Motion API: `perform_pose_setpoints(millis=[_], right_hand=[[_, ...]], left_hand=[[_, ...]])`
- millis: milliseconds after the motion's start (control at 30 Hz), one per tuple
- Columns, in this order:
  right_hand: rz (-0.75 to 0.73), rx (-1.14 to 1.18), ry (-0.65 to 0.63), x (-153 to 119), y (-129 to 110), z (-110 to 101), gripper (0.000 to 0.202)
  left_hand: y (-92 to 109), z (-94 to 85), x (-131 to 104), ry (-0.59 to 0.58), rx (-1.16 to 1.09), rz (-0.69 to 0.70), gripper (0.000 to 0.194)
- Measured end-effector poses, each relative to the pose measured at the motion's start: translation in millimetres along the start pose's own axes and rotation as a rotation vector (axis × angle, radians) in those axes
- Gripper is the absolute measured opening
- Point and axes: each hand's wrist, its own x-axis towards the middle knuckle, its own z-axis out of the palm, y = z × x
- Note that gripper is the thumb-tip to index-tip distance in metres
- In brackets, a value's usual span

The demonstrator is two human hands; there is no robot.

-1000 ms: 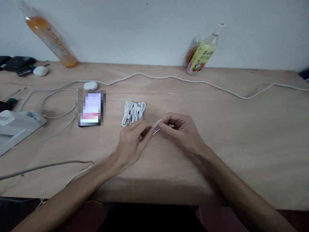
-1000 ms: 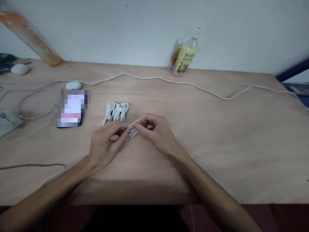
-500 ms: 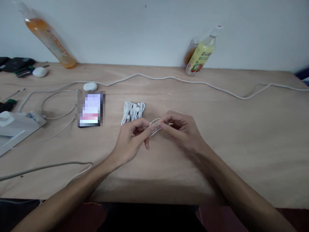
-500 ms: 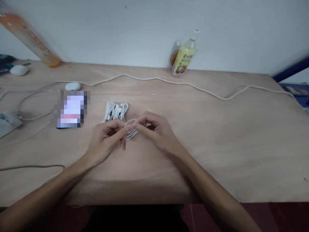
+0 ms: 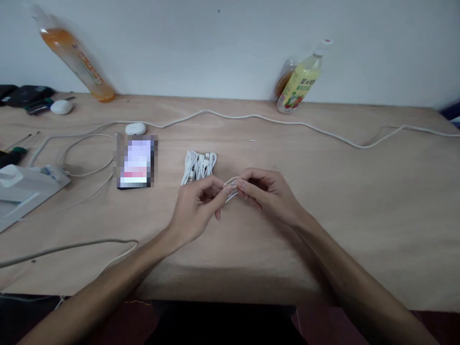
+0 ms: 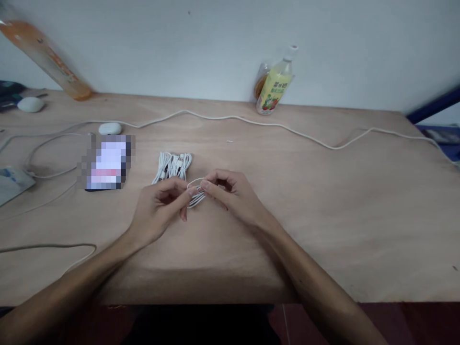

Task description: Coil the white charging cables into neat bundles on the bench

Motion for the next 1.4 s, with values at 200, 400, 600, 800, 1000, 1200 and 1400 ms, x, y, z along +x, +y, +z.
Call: perform_pose_setpoints(millis=[200, 400, 600, 800, 1000, 1200, 1400], right_hand=[[0.06, 0.022, -0.027, 0, -1, -2, 0.034], [0.139, 0.034, -0.031, 0, 0, -2, 0.036], [0.174, 0.002, -0.005, 0, 0, -2, 0.034], [0.111, -0.05, 0.03, 1, 1, -1, 0.029], [0.049, -0.068, 0.058, 2, 5, 0, 0.027], [0.008, -0.048, 0.081, 2, 1, 0, 0.032], [-0.031, 0.008, 0.105, 1, 1, 4, 0.035]], left_hand=[[-3, 0.4, -4, -0.016, 0.141, 0.104, 0.021], [-8, -0.6, -5, 0.023, 0.37, 0.25, 0.016], [-11, -0.5, -6, 0.006, 0.42, 0.27, 0.017], [-14, 0.4, -5, 0.004, 0.372, 0.23, 0.019], [-12, 1.4, -4, -0.011, 0.199, 0.096, 0.021], [-2, 2.7, 0, -0.031, -0.015, -0.039, 0.031], [0, 0.7, 4, -0.083, -0.208, -0.178, 0.037]])
